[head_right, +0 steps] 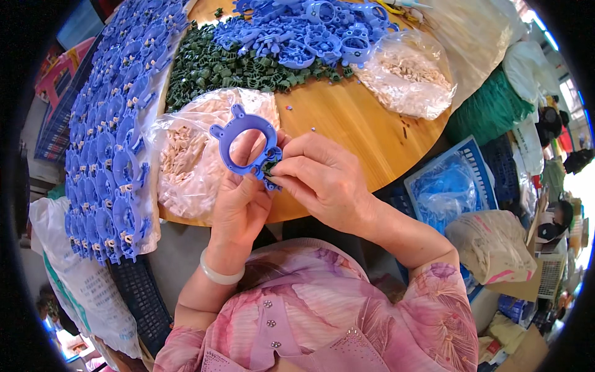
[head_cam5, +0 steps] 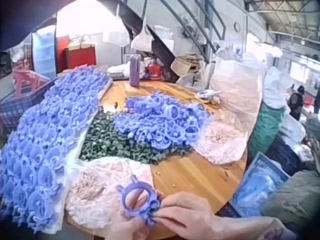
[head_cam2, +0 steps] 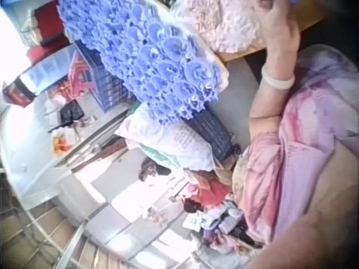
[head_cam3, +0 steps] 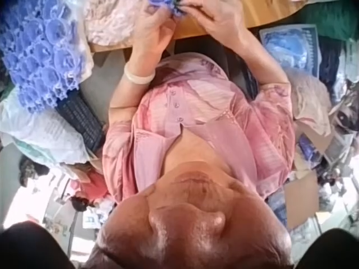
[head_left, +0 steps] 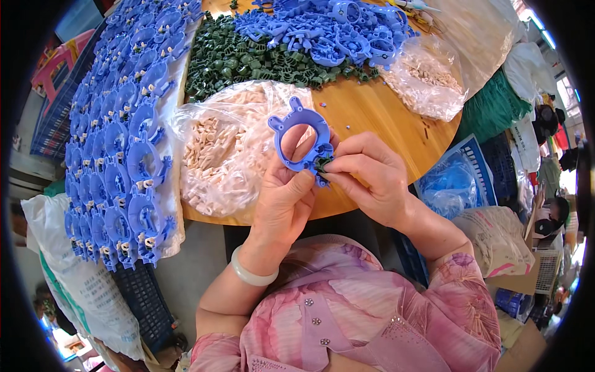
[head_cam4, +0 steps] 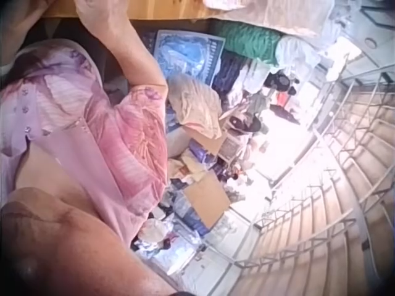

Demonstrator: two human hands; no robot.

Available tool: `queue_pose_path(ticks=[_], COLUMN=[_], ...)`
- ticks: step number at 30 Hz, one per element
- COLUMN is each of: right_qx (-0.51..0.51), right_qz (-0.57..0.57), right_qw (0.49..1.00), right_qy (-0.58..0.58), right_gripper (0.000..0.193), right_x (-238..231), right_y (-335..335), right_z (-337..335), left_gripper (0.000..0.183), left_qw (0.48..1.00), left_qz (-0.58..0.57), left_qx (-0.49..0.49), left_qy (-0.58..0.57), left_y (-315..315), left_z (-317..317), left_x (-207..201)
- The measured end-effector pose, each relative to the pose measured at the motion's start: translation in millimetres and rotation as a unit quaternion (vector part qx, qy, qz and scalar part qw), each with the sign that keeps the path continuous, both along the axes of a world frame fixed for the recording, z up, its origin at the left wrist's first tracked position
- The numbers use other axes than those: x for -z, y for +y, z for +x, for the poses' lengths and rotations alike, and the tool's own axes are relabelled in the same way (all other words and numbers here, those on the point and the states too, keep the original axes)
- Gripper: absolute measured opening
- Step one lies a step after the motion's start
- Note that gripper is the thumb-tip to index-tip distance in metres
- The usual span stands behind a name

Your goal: Assembling small plastic toy components by hand at a workbench.

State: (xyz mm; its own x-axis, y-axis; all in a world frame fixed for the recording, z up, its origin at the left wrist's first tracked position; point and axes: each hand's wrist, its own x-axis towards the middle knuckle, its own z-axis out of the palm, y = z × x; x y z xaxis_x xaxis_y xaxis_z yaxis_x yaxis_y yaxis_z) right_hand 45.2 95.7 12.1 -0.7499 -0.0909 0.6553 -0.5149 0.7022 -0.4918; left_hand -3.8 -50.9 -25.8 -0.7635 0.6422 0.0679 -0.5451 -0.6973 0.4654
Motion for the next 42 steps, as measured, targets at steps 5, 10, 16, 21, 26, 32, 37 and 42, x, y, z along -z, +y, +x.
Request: queue_pose_path(ticks=[5, 10, 16, 21, 26, 32, 37, 42], right_qx=[0.004, 0.024, 0.003, -0.017, -0.063, -0.174, -0.181, -0.211], right_qz=[0.066, 0.154, 0.026, 0.091, 0.066, 0.163, 0.332, 0.448], right_qw=[0.997, 0.988, 0.999, 0.994, 0.989, 0.969, 0.909, 0.848], right_qy=[0.031, 0.016, -0.042, -0.059, -0.12, -0.07, -0.174, -0.189], right_gripper=[0.016, 0.018, 0.016, 0.013, 0.009, 0.008, 0.013, 0.025], right_x=[-2, -5, -6, -17, -49, -67, -53, -44], right_y=[-2, 0, -1, 1, 0, -42, -82, -108], right_z=[2, 4, 9, 5, -12, -75, -129, -150], left_gripper=[0.067, 0.066, 0.059, 0.052, 0.041, 0.032, 0.027, 0.028], left_qw=[1.0, 1.0, 0.999, 0.999, 0.999, 0.998, 0.999, 0.997], left_qz=[-0.002, -0.022, 0.024, 0.024, -0.023, 0.012, 0.043, 0.067], left_qx=[0.003, 0.001, 0.026, 0.022, -0.001, 0.01, -0.003, 0.028], left_qy=[0.009, 0.001, 0.007, -0.001, -0.022, -0.053, 0.005, -0.032], left_y=[-2, -1, -1, -4, 3, 3, 4, 2], left_z=[0, -1, -1, -2, -1, -1, -3, -3], left_x=[-2, 2, 3, 2, 2, 5, 6, 4])
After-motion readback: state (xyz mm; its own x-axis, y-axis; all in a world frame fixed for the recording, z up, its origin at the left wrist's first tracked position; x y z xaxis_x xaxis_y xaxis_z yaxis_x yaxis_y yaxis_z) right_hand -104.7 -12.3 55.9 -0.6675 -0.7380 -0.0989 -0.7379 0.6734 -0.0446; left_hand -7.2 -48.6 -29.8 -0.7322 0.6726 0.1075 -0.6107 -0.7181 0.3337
